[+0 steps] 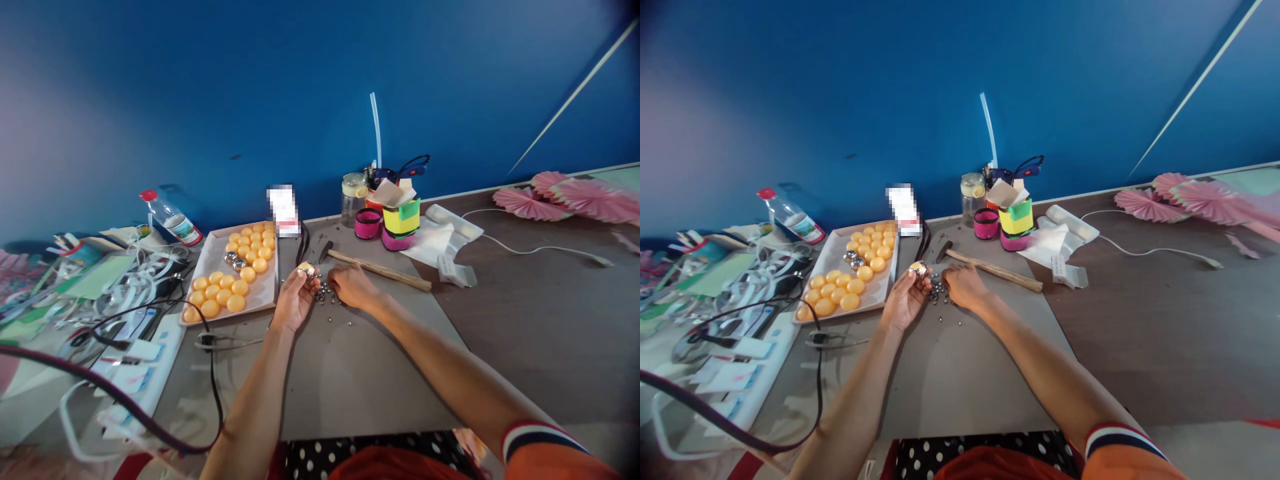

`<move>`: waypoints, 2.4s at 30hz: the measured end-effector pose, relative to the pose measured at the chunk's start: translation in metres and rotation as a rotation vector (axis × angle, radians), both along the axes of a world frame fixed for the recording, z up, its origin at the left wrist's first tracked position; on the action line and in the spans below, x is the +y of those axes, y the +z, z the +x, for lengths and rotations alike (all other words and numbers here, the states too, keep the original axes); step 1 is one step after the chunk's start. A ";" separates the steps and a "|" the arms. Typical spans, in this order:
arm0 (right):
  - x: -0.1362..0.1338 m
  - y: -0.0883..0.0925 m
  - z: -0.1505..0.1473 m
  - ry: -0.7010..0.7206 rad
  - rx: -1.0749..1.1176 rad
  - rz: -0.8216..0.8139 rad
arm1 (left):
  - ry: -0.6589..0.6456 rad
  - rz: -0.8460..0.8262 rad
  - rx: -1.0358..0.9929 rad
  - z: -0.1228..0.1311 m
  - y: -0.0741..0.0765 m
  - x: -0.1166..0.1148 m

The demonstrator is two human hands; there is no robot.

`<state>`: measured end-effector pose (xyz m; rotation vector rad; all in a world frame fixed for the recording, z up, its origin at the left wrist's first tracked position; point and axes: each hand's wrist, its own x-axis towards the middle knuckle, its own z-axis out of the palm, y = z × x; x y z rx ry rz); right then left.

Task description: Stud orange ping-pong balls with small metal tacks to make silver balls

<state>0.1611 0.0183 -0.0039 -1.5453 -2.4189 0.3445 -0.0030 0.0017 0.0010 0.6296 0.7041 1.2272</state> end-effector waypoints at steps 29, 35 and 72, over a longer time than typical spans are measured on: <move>-0.003 0.002 0.008 -0.029 0.490 0.069 | -0.017 0.010 -0.034 -0.006 0.004 0.001; -0.003 0.009 -0.002 -0.110 1.011 -0.225 | -0.031 -0.003 -0.011 -0.004 0.006 0.001; -0.011 0.011 -0.019 -0.041 1.201 -0.298 | -0.100 0.064 -0.010 0.002 -0.002 -0.001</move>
